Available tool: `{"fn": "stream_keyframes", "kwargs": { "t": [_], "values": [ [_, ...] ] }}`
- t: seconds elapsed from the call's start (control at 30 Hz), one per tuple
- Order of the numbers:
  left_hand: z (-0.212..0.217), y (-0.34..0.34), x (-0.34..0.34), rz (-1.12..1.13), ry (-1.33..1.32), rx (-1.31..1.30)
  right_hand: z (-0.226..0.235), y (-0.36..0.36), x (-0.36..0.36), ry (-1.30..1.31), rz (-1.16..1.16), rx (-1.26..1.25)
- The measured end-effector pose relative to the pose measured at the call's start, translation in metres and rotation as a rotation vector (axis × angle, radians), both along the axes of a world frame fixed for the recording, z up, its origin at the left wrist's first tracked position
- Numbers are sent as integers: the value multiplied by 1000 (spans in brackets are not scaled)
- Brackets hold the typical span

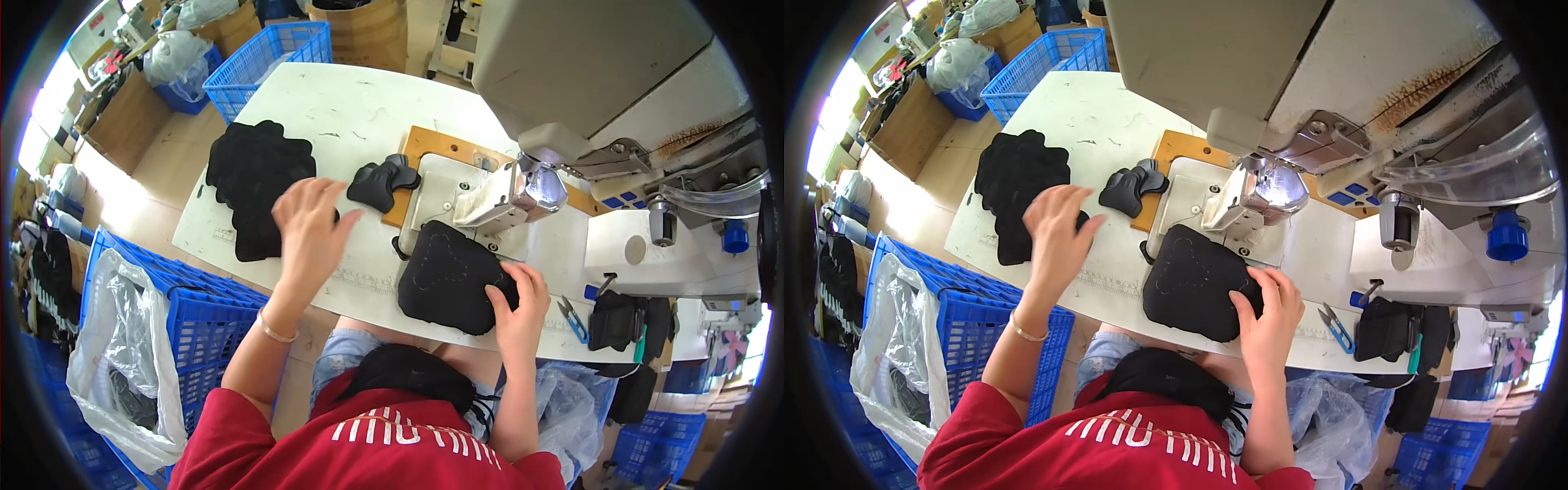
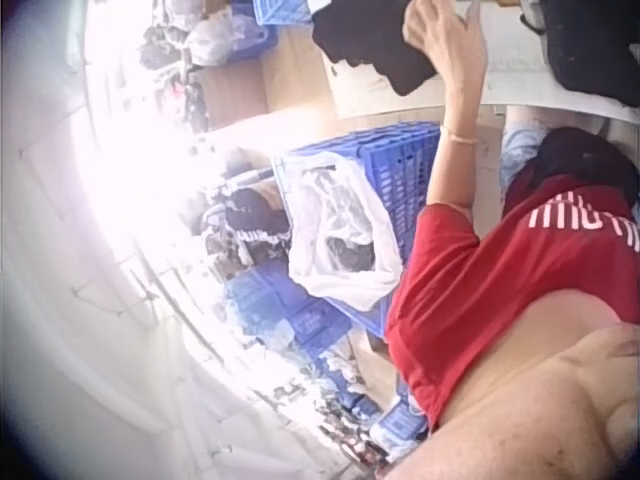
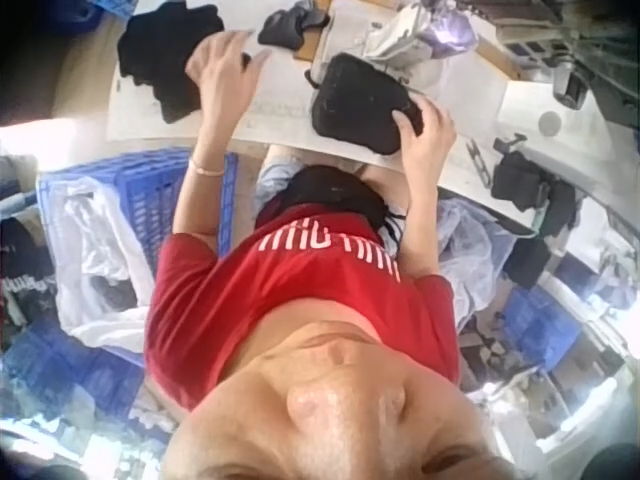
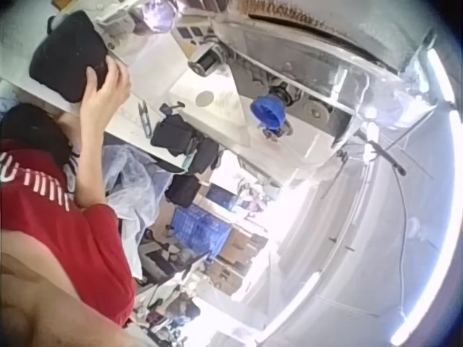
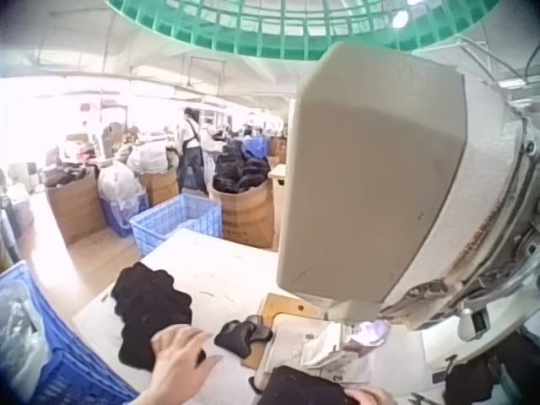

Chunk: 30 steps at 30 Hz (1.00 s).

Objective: Using a sewing machine to stitch together black fabric components of a shoe upper.

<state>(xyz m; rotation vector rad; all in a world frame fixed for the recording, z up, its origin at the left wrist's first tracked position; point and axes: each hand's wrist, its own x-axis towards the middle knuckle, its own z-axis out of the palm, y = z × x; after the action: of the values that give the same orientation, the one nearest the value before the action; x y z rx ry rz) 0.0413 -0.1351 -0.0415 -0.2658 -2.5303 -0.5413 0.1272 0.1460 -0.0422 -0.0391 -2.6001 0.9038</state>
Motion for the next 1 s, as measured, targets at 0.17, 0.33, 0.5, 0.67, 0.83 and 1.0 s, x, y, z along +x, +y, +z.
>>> {"fn": "stream_keyframes", "kwargs": {
  "t": [0.17,0.33,0.5,0.67,0.83,1.0],
  "values": [
    [-20,19,-35,37,-159,-24,-12,-5,6,93,-72,35],
    [-26,29,-34,50,-47,5,-13,15,8,70,-81,-448],
    [-1,33,-29,-102,-142,418,-7,19,5,51,-14,-730],
    [16,51,-7,-456,-527,1204,4,17,1,-7,-53,-836],
    [8,83,25,-460,-894,1386,16,17,4,-15,17,-834],
    [12,96,30,-615,-606,1359,34,21,7,9,71,-846]
  ]
}}
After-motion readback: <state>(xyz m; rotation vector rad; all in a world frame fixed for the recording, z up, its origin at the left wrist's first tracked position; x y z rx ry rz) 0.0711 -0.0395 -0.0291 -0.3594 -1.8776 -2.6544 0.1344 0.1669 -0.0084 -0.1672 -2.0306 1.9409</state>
